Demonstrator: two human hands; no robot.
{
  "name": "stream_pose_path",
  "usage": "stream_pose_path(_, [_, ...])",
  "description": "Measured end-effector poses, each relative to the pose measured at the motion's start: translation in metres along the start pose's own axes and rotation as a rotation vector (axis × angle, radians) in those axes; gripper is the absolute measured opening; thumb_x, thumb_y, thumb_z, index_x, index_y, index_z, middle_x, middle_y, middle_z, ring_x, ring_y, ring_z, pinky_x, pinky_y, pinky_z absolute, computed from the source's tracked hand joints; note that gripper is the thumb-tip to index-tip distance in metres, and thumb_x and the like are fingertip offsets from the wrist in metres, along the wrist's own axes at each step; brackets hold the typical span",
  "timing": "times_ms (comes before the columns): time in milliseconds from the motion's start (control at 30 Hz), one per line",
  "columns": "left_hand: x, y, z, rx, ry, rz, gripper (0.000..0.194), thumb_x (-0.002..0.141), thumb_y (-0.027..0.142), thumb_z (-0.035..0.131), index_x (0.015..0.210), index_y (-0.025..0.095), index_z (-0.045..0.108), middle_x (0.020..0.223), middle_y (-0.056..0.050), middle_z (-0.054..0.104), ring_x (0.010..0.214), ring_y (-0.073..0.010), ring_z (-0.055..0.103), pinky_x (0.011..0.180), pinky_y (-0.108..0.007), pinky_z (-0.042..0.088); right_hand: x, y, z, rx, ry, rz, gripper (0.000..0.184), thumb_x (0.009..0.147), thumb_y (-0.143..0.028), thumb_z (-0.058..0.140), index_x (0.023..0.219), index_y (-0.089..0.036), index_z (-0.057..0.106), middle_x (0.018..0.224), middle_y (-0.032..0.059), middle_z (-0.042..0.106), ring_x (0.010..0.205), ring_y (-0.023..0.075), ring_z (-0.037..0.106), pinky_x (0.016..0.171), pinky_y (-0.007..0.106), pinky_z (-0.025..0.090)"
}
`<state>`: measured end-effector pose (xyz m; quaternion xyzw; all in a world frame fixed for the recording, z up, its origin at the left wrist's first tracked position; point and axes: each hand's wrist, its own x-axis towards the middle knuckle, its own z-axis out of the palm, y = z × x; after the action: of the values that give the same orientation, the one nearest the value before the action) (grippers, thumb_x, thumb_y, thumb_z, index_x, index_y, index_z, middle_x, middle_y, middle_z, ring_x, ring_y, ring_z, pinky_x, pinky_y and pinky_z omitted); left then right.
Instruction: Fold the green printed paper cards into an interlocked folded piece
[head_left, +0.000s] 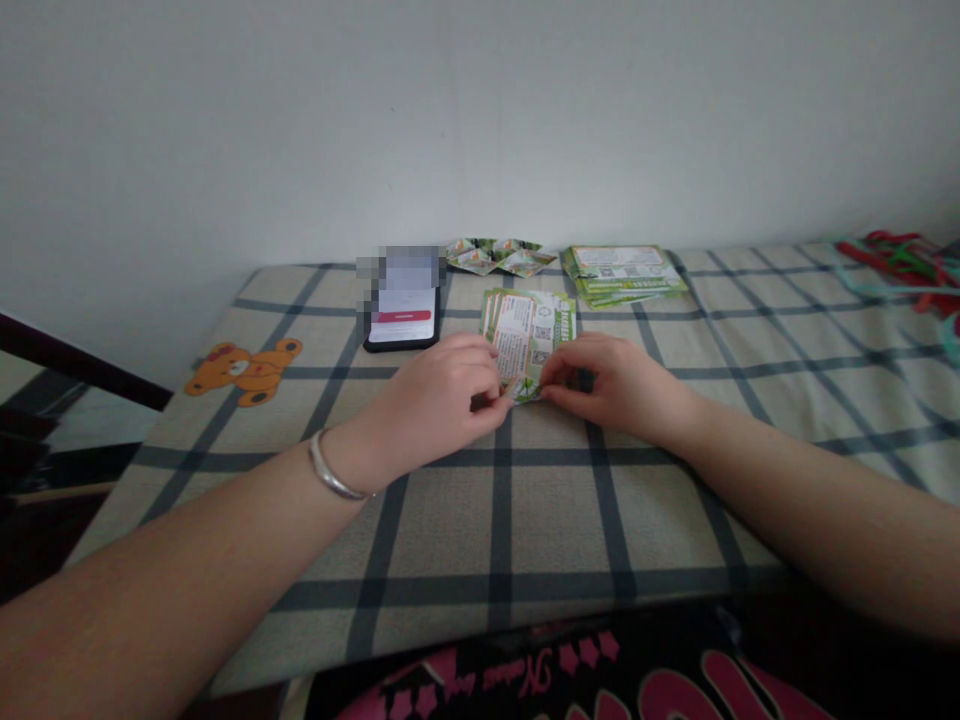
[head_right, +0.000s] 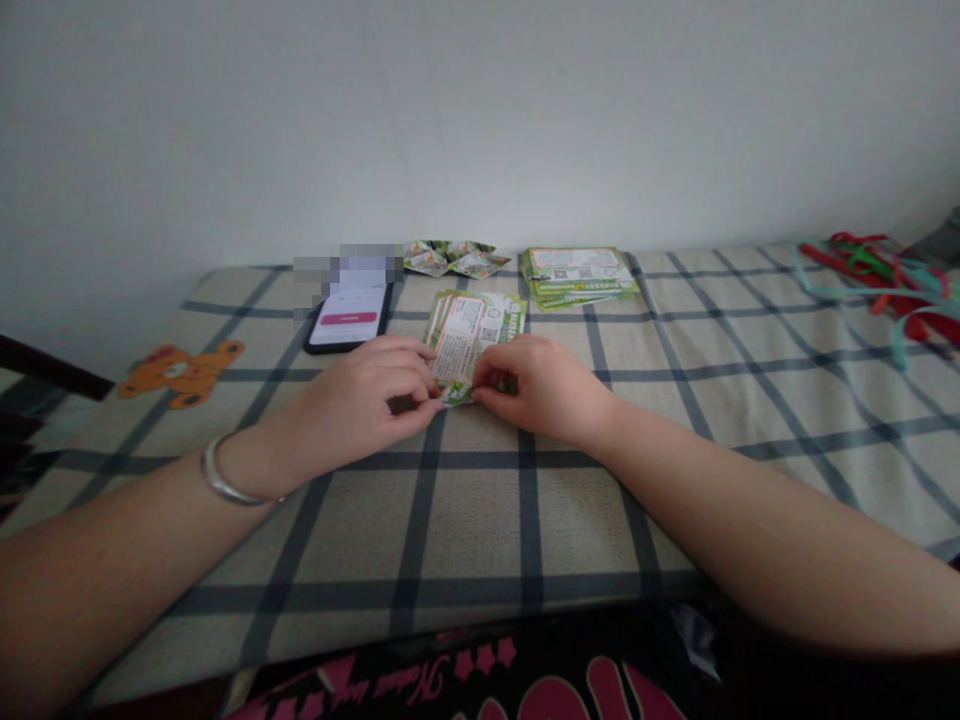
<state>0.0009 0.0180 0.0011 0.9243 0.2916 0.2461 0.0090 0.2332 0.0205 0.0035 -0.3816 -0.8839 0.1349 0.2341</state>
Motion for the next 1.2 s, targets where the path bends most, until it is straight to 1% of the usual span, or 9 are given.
stream_pose_path(200, [0.0,-0.002,0.005,-0.008,0.035,-0.047,0.015,0.085,0.02,0.062,0.07,0.016,0.063,0.081,-0.006,0.07,0.102,-0.0251,0.065,0.09,-0.041,0.052,0.001,0.001,0.0,0.058,-0.013,0.089,0.003,0.082,-0.021,0.067,0.082,-0.018,0.069,0.072,-0.0002,0.068,0.067,0.0123,0.059,0.062,0.025,0.042])
stream_pose_path(267, [0.0,-0.002,0.006,-0.033,0.046,-0.091,0.003,0.083,0.019,0.066,0.083,0.016,0.065,0.085,-0.005,0.07,0.099,-0.0234,0.065,0.089,-0.04,0.052,0.001,0.001,0.001,0.09,-0.005,0.113,0.004,0.081,-0.021,0.067,0.083,-0.019,0.07,0.073,0.0,0.069,0.066,0.0121,0.06,0.062,0.025,0.043])
stream_pose_path(333, [0.0,-0.002,0.006,-0.062,0.047,-0.142,0.017,0.081,0.017,0.069,0.096,0.016,0.064,0.085,-0.003,0.07,0.096,-0.0214,0.064,0.089,-0.039,0.052,0.001,0.001,0.002,0.122,0.0,0.142,0.006,0.081,-0.021,0.068,0.085,-0.019,0.07,0.073,0.0003,0.069,0.065,0.0121,0.061,0.061,0.025,0.044])
stream_pose_path(367, [0.001,-0.002,0.006,-0.077,0.039,-0.159,0.02,0.08,0.016,0.069,0.1,0.016,0.063,0.084,-0.002,0.069,0.095,-0.0208,0.064,0.089,-0.039,0.052,0.001,0.001,0.002,0.13,0.003,0.152,0.007,0.081,-0.022,0.068,0.086,-0.019,0.07,0.073,0.0002,0.069,0.065,0.0122,0.062,0.061,0.025,0.044])
stream_pose_path(500, [0.002,-0.002,0.006,-0.092,-0.002,-0.182,0.013,0.081,0.016,0.069,0.093,0.016,0.064,0.09,-0.004,0.07,0.094,-0.0209,0.064,0.087,-0.039,0.052,0.001,0.001,0.003,0.116,0.022,0.15,0.008,0.08,-0.022,0.069,0.087,-0.02,0.07,0.07,-0.001,0.069,0.064,0.0123,0.062,0.061,0.025,0.044])
stream_pose_path(700, [0.002,-0.004,0.006,-0.089,-0.002,-0.167,0.013,0.082,0.017,0.07,0.093,0.016,0.065,0.089,-0.004,0.07,0.093,-0.021,0.063,0.086,-0.039,0.051,0.002,0.002,0.005,0.063,0.043,0.088,0.011,0.081,-0.021,0.067,0.09,-0.021,0.073,0.069,-0.0014,0.069,0.064,0.0119,0.061,0.062,0.025,0.043])
stream_pose_path(900, [0.0,-0.008,0.009,-0.071,-0.012,-0.113,0.008,0.085,0.02,0.068,0.092,0.018,0.068,0.092,-0.004,0.069,0.098,-0.0212,0.062,0.09,-0.039,0.05,0.0,0.0,0.004,-0.142,0.02,-0.048,0.012,0.088,-0.025,0.063,0.089,-0.024,0.075,0.078,0.0005,0.073,0.074,0.0155,0.063,0.072,0.031,0.04])
stream_pose_path(1033, [0.0,-0.008,0.008,-0.033,-0.015,-0.063,0.006,0.086,0.022,0.067,0.09,0.019,0.07,0.091,-0.004,0.069,0.098,-0.0217,0.062,0.089,-0.039,0.051,-0.002,-0.007,0.002,-0.286,0.027,-0.075,0.013,0.089,-0.025,0.062,0.088,-0.025,0.076,0.076,0.0012,0.071,0.076,0.0183,0.061,0.073,0.033,0.035])
stream_pose_path(1200, [0.001,-0.006,0.007,0.003,-0.003,-0.037,0.005,0.086,0.021,0.067,0.088,0.018,0.07,0.09,-0.005,0.068,0.096,-0.0215,0.063,0.087,-0.039,0.052,-0.003,-0.009,0.002,-0.321,0.029,-0.086,0.012,0.088,-0.024,0.063,0.089,-0.025,0.075,0.077,0.0013,0.069,0.077,0.019,0.058,0.073,0.033,0.032])
